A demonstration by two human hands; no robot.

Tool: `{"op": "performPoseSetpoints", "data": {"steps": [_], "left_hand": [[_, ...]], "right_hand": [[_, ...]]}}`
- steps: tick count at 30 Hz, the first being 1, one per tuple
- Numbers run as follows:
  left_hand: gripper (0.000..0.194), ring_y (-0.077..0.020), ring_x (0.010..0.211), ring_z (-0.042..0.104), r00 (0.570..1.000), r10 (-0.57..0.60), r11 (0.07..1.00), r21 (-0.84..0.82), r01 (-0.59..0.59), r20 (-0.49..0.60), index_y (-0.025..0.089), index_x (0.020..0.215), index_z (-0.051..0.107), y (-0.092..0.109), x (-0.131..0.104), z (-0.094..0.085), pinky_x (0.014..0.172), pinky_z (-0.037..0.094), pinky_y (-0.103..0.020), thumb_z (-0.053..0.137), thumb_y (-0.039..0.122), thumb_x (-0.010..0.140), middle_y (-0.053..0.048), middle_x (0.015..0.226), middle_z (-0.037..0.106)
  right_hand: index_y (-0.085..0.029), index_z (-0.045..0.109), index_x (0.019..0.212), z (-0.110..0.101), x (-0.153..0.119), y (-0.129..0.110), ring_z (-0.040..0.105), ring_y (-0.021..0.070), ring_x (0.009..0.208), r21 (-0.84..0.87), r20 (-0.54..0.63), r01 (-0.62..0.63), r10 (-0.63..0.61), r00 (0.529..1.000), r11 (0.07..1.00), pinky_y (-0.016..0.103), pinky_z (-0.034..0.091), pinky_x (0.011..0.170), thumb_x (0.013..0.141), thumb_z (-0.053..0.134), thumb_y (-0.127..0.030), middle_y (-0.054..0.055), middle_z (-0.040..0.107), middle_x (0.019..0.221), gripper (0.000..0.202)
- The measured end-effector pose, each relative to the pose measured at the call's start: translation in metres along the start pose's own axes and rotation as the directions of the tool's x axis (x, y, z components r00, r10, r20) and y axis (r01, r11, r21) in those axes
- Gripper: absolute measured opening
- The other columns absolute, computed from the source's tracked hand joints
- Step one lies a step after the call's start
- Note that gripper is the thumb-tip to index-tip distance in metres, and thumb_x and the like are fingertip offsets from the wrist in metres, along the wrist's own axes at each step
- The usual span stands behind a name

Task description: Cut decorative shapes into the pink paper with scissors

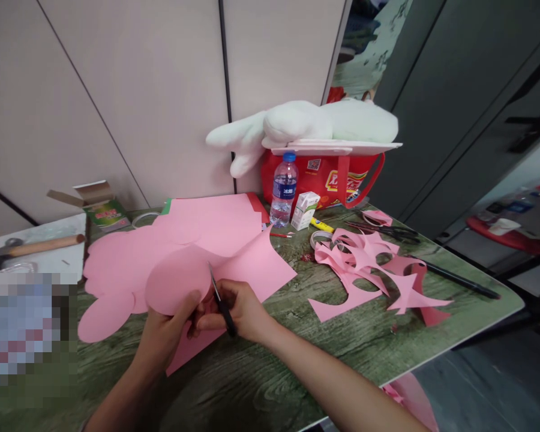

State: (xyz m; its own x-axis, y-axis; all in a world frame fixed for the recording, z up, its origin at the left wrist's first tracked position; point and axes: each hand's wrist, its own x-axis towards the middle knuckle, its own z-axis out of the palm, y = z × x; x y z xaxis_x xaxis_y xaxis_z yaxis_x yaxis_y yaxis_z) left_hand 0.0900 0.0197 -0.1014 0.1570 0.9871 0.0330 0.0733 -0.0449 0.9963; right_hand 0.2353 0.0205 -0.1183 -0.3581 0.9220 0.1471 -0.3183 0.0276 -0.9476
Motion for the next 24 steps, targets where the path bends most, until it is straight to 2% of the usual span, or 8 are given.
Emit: {"op": "performPoseSetpoints", "data": {"steps": [6,12,18,24], "left_hand": [[0.043,-0.0092,0.036,0.043,0.999,0.007,0.999,0.048,-0.006,-0.032,0.018,0.043,0.051,-0.002,-0.001,-0.001,0.039,0.037,-0.022,0.057,0.042,0.078,0.001,0.037,0.048],[0.041,-0.0092,0.036,0.044,1.0,-0.005,0.999,0.04,0.006,-0.024,0.018,0.046,0.053,-0.001,-0.002,0.0,0.039,0.036,-0.023,0.056,0.042,0.078,0.001,0.037,0.048],[0.037,-0.0096,0.036,0.043,0.998,-0.042,0.999,0.004,0.042,-0.039,0.018,0.05,0.054,0.003,-0.004,0.003,0.038,0.036,-0.023,0.058,0.043,0.076,0.001,0.038,0.048],[0.041,-0.0097,0.037,0.044,0.999,-0.05,0.998,0.024,0.05,-0.018,0.019,0.045,0.052,-0.002,-0.003,0.001,0.04,0.036,-0.024,0.056,0.045,0.076,0.002,0.037,0.047]], "right_hand": [[-0.017,0.054,0.071,-0.004,0.002,0.002,0.044,0.0095,0.054,-0.013,0.006,-0.032,0.032,0.999,0.999,0.022,0.038,0.052,0.046,0.091,-0.043,-0.005,0.051,0.061,0.052],[-0.016,0.055,0.069,-0.004,0.002,0.004,0.042,0.0089,0.053,-0.012,-0.018,-0.02,0.02,1.0,1.0,0.022,0.032,0.051,0.047,0.09,-0.043,-0.004,0.051,0.061,0.05],[-0.016,0.052,0.07,-0.006,0.001,0.008,0.044,0.0091,0.052,-0.015,-0.003,-0.057,0.057,0.998,0.998,0.023,0.033,0.051,0.05,0.087,-0.049,-0.005,0.05,0.061,0.052],[-0.016,0.055,0.073,-0.008,0.002,0.013,0.049,0.0113,0.053,-0.067,-0.003,-0.042,0.041,0.999,0.997,0.024,0.036,0.052,0.054,0.085,-0.053,-0.004,0.052,0.06,0.051]]}}
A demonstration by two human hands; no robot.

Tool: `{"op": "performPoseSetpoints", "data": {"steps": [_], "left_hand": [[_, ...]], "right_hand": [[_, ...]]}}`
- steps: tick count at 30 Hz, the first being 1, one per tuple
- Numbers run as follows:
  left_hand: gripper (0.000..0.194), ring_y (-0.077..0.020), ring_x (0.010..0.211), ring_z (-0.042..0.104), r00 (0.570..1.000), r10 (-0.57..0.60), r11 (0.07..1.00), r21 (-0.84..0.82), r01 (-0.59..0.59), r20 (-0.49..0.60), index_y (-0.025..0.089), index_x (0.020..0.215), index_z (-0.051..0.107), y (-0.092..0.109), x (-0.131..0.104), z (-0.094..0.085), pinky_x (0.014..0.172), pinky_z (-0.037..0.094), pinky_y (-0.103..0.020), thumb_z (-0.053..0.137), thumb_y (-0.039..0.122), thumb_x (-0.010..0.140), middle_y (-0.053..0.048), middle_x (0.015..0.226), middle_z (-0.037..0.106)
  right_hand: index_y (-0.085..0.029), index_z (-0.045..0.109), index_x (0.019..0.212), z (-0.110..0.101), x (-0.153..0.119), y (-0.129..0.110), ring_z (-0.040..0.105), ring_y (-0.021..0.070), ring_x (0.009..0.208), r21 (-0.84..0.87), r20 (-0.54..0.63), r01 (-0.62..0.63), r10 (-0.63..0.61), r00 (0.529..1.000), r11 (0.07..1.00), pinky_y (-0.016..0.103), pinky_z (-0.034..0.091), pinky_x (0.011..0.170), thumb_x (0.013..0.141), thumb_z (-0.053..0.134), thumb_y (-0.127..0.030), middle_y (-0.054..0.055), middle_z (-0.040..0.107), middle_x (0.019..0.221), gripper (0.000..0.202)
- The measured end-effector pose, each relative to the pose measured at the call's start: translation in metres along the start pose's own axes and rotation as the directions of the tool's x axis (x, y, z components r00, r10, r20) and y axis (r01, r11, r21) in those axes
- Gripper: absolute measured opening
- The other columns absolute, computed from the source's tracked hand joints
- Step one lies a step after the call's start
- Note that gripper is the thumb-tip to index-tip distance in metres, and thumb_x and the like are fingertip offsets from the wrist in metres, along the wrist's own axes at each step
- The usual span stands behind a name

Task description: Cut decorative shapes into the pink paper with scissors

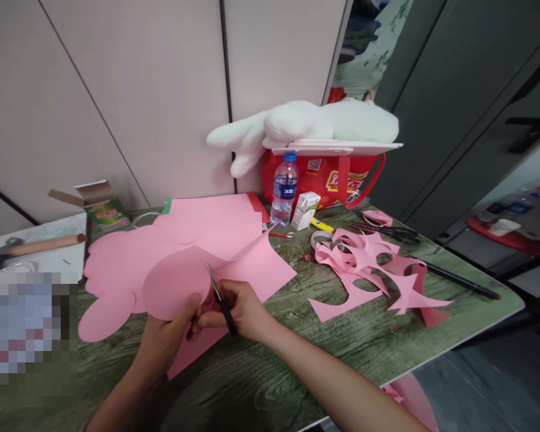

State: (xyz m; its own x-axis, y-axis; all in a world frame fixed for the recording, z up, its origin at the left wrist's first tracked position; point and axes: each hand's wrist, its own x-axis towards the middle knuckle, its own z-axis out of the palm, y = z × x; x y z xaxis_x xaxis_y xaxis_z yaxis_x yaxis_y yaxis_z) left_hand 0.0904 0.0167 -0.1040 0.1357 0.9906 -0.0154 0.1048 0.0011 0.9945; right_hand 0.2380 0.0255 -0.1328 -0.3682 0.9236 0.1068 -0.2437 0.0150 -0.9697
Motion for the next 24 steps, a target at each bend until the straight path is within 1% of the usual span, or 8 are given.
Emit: {"op": "performPoseSetpoints", "data": {"steps": [3,6,10,15,20,22,24], "left_hand": [[0.041,-0.0094,0.036,0.043,1.0,-0.004,1.0,-0.027,0.004,0.004,0.018,0.046,0.052,-0.0017,-0.0002,-0.0002,0.039,0.035,-0.024,0.056,0.046,0.076,0.002,0.037,0.047],[0.041,-0.0092,0.035,0.042,1.0,-0.012,0.999,-0.037,0.011,-0.001,0.018,0.045,0.052,-0.0006,-0.0008,0.0004,0.038,0.034,-0.024,0.057,0.046,0.075,0.002,0.036,0.046],[0.042,-0.0093,0.035,0.043,0.999,-0.032,0.999,-0.033,0.032,-0.012,0.019,0.043,0.049,0.0008,-0.0005,0.0004,0.039,0.034,-0.024,0.058,0.046,0.075,0.002,0.036,0.046],[0.043,-0.0094,0.036,0.042,0.999,-0.032,0.997,-0.067,0.033,0.012,0.019,0.043,0.05,-0.0028,0.0003,-0.0004,0.04,0.034,-0.025,0.058,0.045,0.076,0.002,0.036,0.045],[0.044,-0.0094,0.036,0.042,1.0,-0.01,0.996,-0.089,0.013,0.025,0.019,0.043,0.048,-0.0027,-0.0006,-0.0016,0.04,0.035,-0.025,0.057,0.042,0.079,0.002,0.036,0.045],[0.044,-0.0094,0.036,0.042,0.999,0.008,0.996,-0.091,-0.005,0.035,0.02,0.042,0.047,-0.0009,-0.0007,-0.002,0.041,0.035,-0.025,0.057,0.041,0.079,0.002,0.036,0.044],[0.045,-0.0094,0.036,0.042,0.999,0.022,0.996,-0.088,-0.017,0.048,0.02,0.042,0.046,0.0009,-0.0006,-0.002,0.041,0.035,-0.025,0.056,0.04,0.08,0.002,0.036,0.043]], "right_hand": [[-0.016,0.056,0.075,-0.0005,-0.0001,0.0015,0.052,0.0129,0.055,-0.009,-0.006,0.017,-0.017,1.0,1.0,0.025,0.039,0.053,0.054,0.083,-0.055,-0.002,0.055,0.06,0.052],[-0.016,0.057,0.075,-0.0007,0.0,0.002,0.053,0.0125,0.054,-0.001,-0.008,0.033,-0.033,0.999,0.999,0.024,0.04,0.053,0.056,0.084,-0.053,-0.002,0.057,0.061,0.049],[-0.015,0.058,0.076,0.0004,0.0,0.0015,0.055,0.0126,0.054,0.056,0.016,0.029,-0.03,0.999,0.998,0.025,0.042,0.053,0.058,0.084,-0.049,0.0,0.061,0.063,0.046],[-0.014,0.06,0.078,0.0018,-0.0003,0.0006,0.058,0.0138,0.055,0.111,0.045,0.022,-0.028,0.999,0.994,0.027,0.045,0.057,0.06,0.084,-0.047,0.001,0.063,0.065,0.045],[-0.015,0.059,0.078,0.0009,-0.0005,0.001,0.063,0.0172,0.063,0.041,0.046,0.018,-0.019,0.999,0.999,0.028,0.048,0.059,0.061,0.081,-0.052,0.003,0.066,0.068,0.046],[-0.015,0.059,0.078,0.0004,-0.0006,0.0007,0.063,0.0173,0.063,0.014,0.041,0.014,-0.014,0.999,1.0,0.027,0.047,0.059,0.061,0.08,-0.054,0.003,0.066,0.067,0.047],[-0.015,0.059,0.076,0.0,-0.0005,-0.0005,0.06,0.0152,0.06,-0.002,0.023,0.005,-0.005,1.0,1.0,0.026,0.045,0.056,0.06,0.081,-0.054,0.001,0.064,0.065,0.048]]}}
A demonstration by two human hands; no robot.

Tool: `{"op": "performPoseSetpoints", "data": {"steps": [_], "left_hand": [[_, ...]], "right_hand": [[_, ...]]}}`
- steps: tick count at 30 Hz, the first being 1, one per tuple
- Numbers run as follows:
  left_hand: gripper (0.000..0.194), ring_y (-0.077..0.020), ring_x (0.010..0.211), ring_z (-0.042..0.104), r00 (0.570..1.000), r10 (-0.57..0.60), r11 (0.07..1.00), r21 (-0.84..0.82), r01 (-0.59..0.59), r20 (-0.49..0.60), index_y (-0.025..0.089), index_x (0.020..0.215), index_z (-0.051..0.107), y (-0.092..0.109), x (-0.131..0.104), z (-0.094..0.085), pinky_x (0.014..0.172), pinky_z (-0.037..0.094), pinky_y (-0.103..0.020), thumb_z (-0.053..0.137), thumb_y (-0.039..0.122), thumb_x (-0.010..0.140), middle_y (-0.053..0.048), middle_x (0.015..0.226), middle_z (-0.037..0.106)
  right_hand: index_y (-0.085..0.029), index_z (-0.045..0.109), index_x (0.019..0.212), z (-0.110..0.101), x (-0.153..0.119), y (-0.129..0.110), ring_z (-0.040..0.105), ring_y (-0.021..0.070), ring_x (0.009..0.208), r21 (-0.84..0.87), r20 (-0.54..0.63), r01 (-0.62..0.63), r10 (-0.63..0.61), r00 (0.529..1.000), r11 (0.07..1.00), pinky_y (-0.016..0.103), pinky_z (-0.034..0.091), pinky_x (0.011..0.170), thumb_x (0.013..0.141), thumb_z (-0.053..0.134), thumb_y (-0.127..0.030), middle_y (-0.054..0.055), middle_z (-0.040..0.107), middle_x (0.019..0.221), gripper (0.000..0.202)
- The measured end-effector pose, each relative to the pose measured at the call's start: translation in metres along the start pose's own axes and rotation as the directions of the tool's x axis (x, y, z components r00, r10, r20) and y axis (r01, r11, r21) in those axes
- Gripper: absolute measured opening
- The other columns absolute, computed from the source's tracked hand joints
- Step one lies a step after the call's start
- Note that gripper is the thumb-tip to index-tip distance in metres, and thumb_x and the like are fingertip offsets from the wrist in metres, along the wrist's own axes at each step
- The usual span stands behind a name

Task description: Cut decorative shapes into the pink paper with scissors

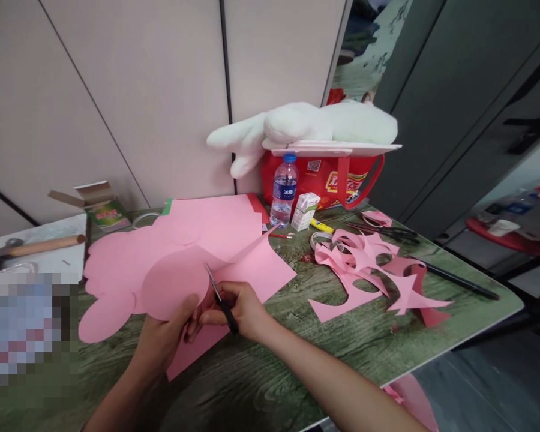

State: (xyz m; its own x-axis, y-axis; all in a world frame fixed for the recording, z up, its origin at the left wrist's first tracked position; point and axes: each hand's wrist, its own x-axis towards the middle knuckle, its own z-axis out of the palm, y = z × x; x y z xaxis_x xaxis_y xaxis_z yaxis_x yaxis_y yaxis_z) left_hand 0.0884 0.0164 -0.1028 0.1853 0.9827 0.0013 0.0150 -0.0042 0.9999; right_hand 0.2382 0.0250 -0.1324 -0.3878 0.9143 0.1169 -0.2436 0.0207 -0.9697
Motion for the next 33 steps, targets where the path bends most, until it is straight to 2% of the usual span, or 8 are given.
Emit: {"op": "performPoseSetpoints", "data": {"steps": [4,8,19,27,31,33], "left_hand": [[0.043,-0.0092,0.036,0.041,1.0,0.01,1.0,-0.029,-0.009,0.011,0.02,0.043,0.047,0.0016,-0.0002,0.0003,0.041,0.034,-0.025,0.055,0.039,0.081,0.004,0.036,0.042],[0.044,-0.0098,0.036,0.041,0.998,0.046,0.998,-0.035,-0.045,0.03,0.021,0.042,0.045,0.0011,-0.0008,-0.0011,0.042,0.034,-0.026,0.054,0.037,0.083,0.004,0.036,0.041],[0.047,-0.0104,0.037,0.041,0.997,0.079,0.997,-0.007,-0.079,0.025,0.022,0.04,0.044,0.0039,0.0008,-0.0031,0.043,0.033,-0.027,0.054,0.038,0.083,0.003,0.036,0.041],[0.045,-0.0098,0.036,0.04,0.994,0.108,0.993,-0.037,-0.109,-0.018,0.021,0.04,0.044,0.0026,0.0018,-0.0053,0.042,0.032,-0.026,0.054,0.037,0.081,0.003,0.036,0.042],[0.044,-0.0097,0.035,0.041,0.997,0.078,0.997,-0.026,-0.078,-0.008,0.019,0.046,0.05,-0.0025,0.0029,-0.0053,0.037,0.031,-0.025,0.053,0.043,0.083,0.002,0.038,0.046],[0.047,-0.0104,0.033,0.042,0.997,0.068,0.998,0.004,-0.068,-0.043,0.019,0.048,0.052,-0.0033,0.0024,-0.0036,0.035,0.031,-0.025,0.052,0.05,0.083,0.001,0.038,0.047]], "right_hand": [[-0.015,0.057,0.07,0.0,0.0008,-0.0039,0.045,0.0091,0.05,-0.011,-0.049,-0.022,0.021,0.999,1.0,0.022,0.035,0.048,0.051,0.086,-0.051,-0.004,0.056,0.058,0.05],[-0.015,0.056,0.067,0.0009,0.0013,-0.0067,0.039,0.0078,0.047,-0.024,-0.072,-0.038,0.036,0.997,0.999,0.021,0.031,0.045,0.049,0.087,-0.051,-0.006,0.05,0.053,0.051],[-0.016,0.054,0.064,0.0005,0.001,-0.0065,0.037,0.0071,0.044,-0.066,-0.08,-0.06,0.055,0.995,0.996,0.021,0.027,0.042,0.049,0.085,-0.054,-0.007,0.047,0.049,0.052],[-0.017,0.053,0.059,0.0022,0.0016,-0.0079,0.035,0.0062,0.04,-0.04,-0.097,-0.075,0.071,0.993,0.996,0.021,0.025,0.039,0.046,0.086,-0.054,-0.008,0.046,0.044,0.052],[-0.017,0.053,0.06,0.0024,0.0011,-0.007,0.037,0.0064,0.039,-0.026,-0.098,-0.076,0.073,0.992,0.997,0.021,0.027,0.039,0.047,0.086,-0.055,-0.007,0.049,0.046,0.052],[-0.017,0.055,0.063,0.0032,0.0004,-0.0053,0.04,0.0072,0.041,-0.02,-0.077,-0.072,0.071,0.995,0.997,0.021,0.029,0.039,0.05,0.084,-0.057,-0.006,0.051,0.049,0.052]]}}
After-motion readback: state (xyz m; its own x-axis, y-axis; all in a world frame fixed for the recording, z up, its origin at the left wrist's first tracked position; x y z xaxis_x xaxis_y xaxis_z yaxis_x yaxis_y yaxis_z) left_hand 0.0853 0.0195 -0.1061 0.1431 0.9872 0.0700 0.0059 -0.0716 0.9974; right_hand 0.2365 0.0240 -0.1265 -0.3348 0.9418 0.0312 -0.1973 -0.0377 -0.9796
